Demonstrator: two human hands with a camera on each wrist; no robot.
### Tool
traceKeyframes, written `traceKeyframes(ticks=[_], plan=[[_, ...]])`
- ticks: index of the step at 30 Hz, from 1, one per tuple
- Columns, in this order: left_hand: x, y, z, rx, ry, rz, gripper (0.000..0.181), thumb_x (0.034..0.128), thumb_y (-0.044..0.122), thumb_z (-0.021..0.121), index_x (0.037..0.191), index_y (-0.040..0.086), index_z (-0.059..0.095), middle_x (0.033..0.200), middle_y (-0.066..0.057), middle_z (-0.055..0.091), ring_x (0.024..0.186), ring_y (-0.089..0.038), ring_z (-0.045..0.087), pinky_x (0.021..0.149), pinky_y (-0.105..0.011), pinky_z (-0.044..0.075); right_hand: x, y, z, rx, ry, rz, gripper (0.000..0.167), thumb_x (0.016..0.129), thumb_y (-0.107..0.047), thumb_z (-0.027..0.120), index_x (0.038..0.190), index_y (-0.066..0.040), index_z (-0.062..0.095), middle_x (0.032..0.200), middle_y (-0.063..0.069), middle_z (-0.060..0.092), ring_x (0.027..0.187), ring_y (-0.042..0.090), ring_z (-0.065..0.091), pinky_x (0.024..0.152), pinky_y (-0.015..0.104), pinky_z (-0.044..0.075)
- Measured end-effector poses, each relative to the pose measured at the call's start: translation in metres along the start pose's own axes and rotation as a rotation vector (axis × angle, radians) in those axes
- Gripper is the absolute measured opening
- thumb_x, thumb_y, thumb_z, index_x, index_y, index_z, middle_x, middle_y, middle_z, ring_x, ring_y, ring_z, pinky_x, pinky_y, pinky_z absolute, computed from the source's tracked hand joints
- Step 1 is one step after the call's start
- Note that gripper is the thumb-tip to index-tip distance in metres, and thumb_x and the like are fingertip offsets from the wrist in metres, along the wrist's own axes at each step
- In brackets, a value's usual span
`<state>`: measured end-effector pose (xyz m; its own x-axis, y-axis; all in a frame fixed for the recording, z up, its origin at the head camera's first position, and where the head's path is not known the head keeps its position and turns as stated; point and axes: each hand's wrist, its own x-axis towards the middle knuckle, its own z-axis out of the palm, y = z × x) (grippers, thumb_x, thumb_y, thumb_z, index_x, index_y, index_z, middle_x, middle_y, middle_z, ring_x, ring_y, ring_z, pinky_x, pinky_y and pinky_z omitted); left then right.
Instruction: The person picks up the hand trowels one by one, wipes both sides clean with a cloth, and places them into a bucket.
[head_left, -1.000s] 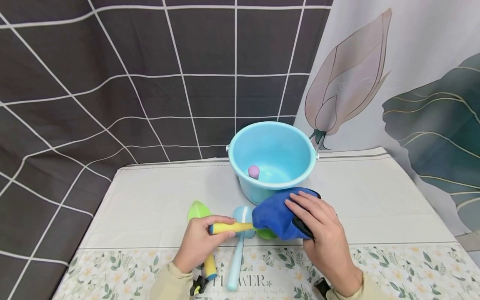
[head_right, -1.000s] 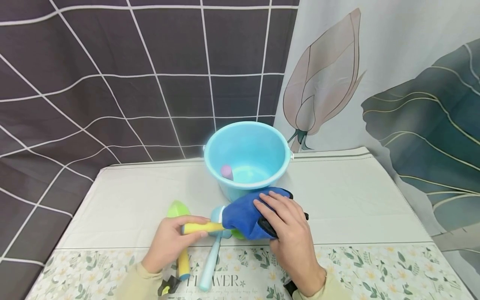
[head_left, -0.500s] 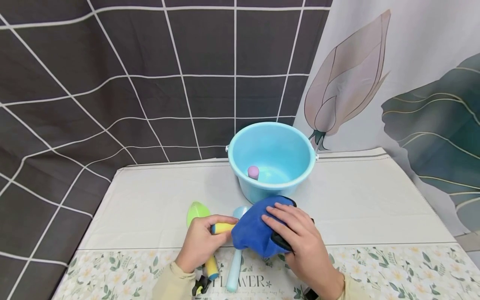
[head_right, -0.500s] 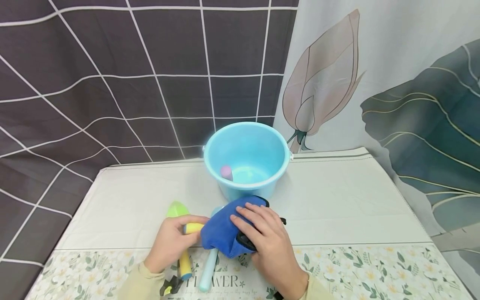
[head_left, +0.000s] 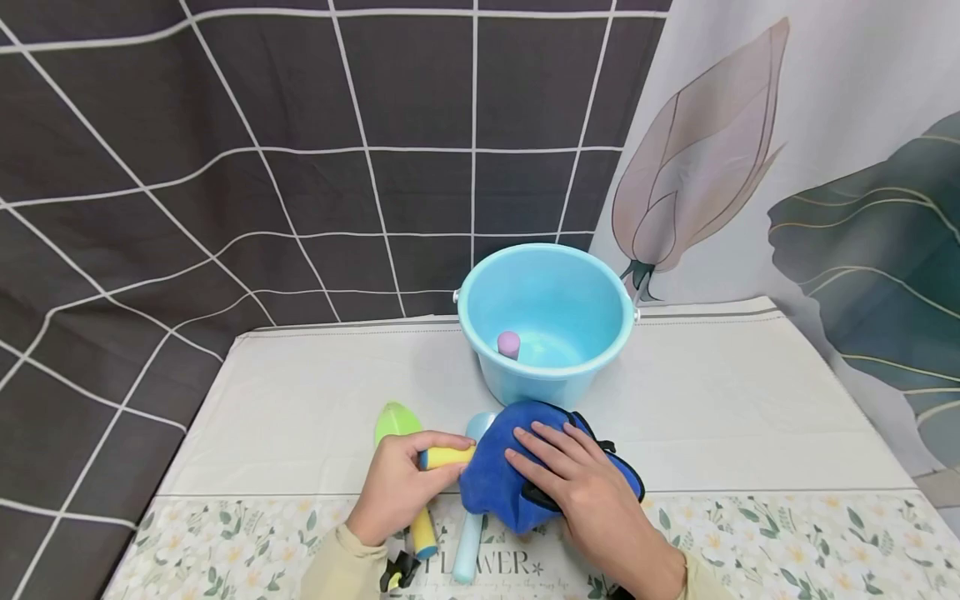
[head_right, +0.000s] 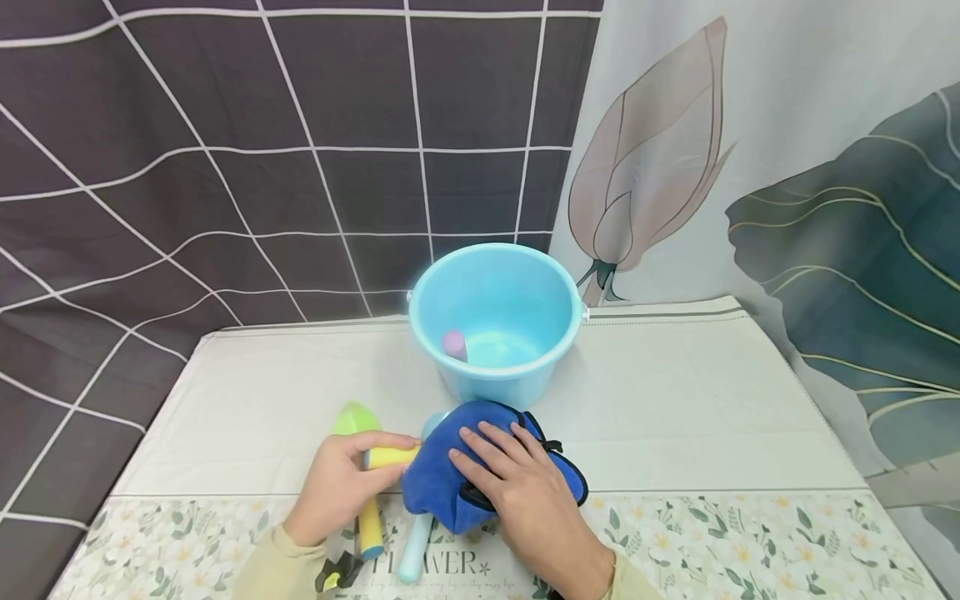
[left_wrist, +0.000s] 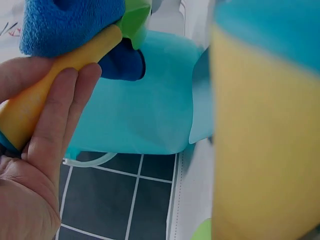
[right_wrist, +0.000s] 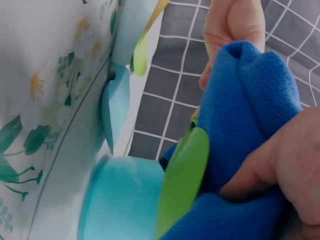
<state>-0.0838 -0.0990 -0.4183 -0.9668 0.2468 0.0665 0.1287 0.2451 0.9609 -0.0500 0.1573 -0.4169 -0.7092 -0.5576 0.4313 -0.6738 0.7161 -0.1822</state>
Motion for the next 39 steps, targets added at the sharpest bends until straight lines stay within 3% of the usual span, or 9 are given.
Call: traceKeyframes(ticks=[5,12,27,39], plan=[[-0.001,-0.003,-0.002,-0.028,-0.024,0.059,0.021,0.0820,0.017,0.085,0.102,0.012,0.080,0.099,0.001,0.077,0.097,-0.016,0.072,0.083,-0.028,0.056,0.000,-0.001,0.000,-0.002,-0.027,0.003,0.063,0.083,0.011,0.064,0.138,-0.019,0.063,0.144,0.001,0.057,0.138,0.024,0.047,0.114,0.047,0.033],[-0.003,-0.006,-0.002,-0.034,-0.029,0.111,0.022,0.0822,0.016,0.084,0.103,0.010,0.079,0.103,0.000,0.076,0.100,-0.017,0.071,0.084,-0.029,0.056,-0.003,0.003,0.001,-0.015,-0.016,0.004,0.061,0.081,0.012,0.066,0.135,-0.017,0.066,0.141,0.002,0.060,0.134,0.025,0.051,0.112,0.046,0.035],[-0.004,-0.006,-0.001,-0.030,-0.019,0.138,0.023,0.0801,0.018,0.086,0.101,0.012,0.079,0.103,0.001,0.076,0.100,-0.017,0.071,0.081,-0.027,0.056,-0.006,0.012,-0.005,-0.017,-0.040,0.045,0.077,0.066,0.027,0.065,0.133,-0.011,0.066,0.141,0.006,0.059,0.134,0.028,0.051,0.113,0.049,0.035],[-0.006,-0.006,-0.003,-0.063,-0.030,0.125,0.021,0.0791,0.008,0.085,0.099,0.010,0.079,0.103,-0.001,0.076,0.101,-0.019,0.071,0.080,-0.029,0.057,-0.011,0.020,-0.007,-0.065,-0.051,0.101,0.064,0.074,0.025,0.065,0.128,-0.009,0.069,0.139,0.008,0.061,0.132,0.031,0.052,0.111,0.051,0.037]])
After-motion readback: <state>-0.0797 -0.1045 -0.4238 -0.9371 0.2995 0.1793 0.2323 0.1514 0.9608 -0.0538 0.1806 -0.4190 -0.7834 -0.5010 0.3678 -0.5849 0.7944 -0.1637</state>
